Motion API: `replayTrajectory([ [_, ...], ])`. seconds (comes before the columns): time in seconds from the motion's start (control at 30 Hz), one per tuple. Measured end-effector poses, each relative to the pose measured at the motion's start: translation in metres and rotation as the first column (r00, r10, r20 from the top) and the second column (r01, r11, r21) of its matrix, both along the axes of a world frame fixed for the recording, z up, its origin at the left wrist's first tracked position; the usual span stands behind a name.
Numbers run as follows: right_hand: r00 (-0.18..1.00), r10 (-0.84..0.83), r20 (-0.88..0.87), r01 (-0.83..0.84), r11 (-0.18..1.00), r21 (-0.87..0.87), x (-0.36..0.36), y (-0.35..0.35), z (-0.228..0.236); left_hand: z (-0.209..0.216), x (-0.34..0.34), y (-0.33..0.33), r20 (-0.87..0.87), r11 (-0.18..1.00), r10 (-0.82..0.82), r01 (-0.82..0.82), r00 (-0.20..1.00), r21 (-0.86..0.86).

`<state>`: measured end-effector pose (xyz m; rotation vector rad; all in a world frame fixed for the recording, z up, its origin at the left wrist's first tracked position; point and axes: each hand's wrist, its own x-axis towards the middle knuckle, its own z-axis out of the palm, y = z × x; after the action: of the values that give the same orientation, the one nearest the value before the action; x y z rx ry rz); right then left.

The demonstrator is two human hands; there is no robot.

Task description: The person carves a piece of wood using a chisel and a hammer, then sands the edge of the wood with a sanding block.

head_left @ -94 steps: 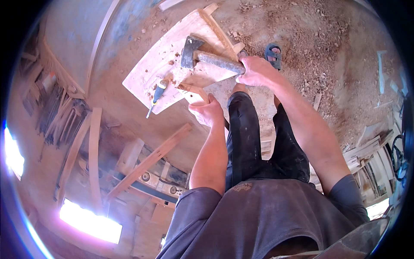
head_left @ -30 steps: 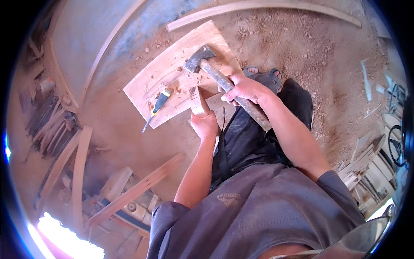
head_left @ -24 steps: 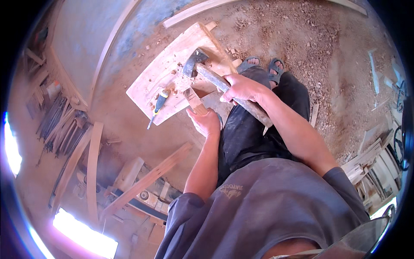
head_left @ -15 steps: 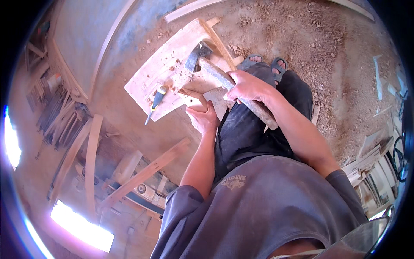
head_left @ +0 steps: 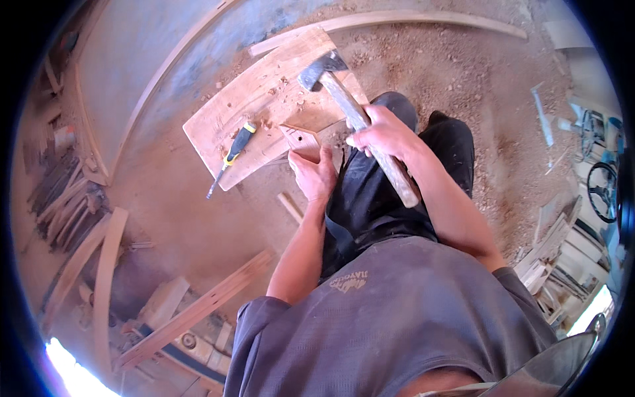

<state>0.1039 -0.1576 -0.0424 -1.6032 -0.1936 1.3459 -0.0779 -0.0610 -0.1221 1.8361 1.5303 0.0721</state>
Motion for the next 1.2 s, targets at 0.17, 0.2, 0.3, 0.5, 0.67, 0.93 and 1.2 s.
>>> replayTrajectory([
  [0.17,0.992,-0.123,-0.017,0.122,0.992,-0.035,-0.04,-0.046,0.037,0.012,-0.026,0.065,0.104,0.872,-0.215,0.142,0.971,0.469],
  [0.2,0.991,-0.131,-0.013,0.13,0.991,-0.039,-0.048,-0.051,0.044,0.015,-0.032,0.087,0.009,0.792,-0.25,0.199,0.968,0.576],
  [0.3,0.986,-0.165,0.024,0.166,0.985,-0.043,-0.063,-0.059,0.059,-0.001,-0.041,0.148,-0.213,0.728,-0.362,0.418,0.908,0.543],
  [0.5,0.982,-0.165,0.093,0.169,0.985,-0.028,-0.068,-0.06,0.075,0.015,-0.044,0.211,-0.216,0.736,-0.571,0.61,0.792,0.293],
  [0.67,0.968,-0.202,0.146,0.2,0.979,0.029,-0.063,-0.057,0.089,0.126,-0.039,0.209,0.482,0.966,-0.235,0.258,0.844,0.018],
  [0.93,0.845,-0.354,0.4,0.116,0.853,0.509,-0.059,-0.016,0.143,0.158,-0.01,0.196,0.947,0.933,0.307,0.165,0.095,-0.319],
  [1.2,0.872,-0.379,0.31,0.301,0.914,0.271,-0.078,-0.027,0.131,0.143,0.029,0.165,0.921,0.928,0.366,0.026,0.135,-0.373],
])
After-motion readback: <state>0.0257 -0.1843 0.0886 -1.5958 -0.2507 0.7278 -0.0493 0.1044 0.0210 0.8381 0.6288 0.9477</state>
